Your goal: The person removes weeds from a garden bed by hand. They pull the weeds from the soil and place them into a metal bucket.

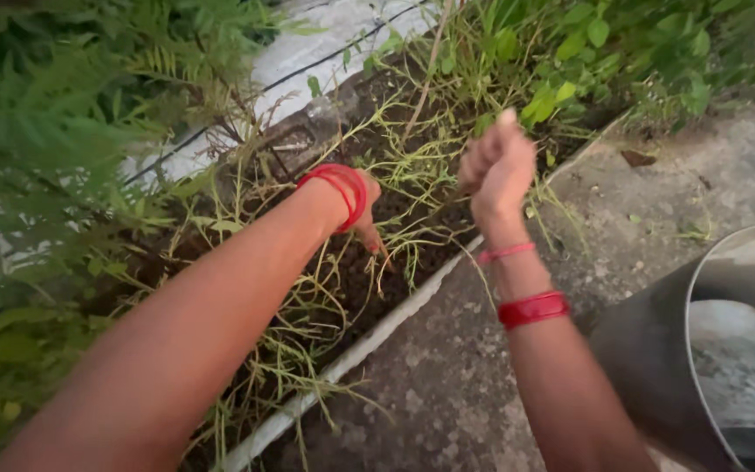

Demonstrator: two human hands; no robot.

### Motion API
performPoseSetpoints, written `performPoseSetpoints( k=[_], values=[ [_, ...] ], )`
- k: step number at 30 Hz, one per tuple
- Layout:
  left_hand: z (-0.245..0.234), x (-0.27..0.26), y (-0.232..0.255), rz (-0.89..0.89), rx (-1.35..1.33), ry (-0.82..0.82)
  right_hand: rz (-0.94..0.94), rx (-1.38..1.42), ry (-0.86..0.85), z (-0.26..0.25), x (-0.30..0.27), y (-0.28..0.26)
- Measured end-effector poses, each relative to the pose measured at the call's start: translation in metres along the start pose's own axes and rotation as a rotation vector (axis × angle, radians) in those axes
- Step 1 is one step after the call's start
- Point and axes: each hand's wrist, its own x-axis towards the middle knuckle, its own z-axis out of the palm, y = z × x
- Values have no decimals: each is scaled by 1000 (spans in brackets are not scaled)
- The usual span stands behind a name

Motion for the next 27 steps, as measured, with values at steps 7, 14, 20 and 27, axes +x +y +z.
performPoseSetpoints(
  k=[7,14,20,27],
  values=[
    [-5,1,0,4,13,21,41,-184,-45,22,12,-23],
    [-13,-9,3,1,-10,12,102,-209,-37,4,33,-24],
    [-6,-13,9,6,-5,-13,-64,-279,34,-6,17,-17],
    [-15,-12,4,0,4,17,44,-168,-54,-6,33,-21]
  ],
)
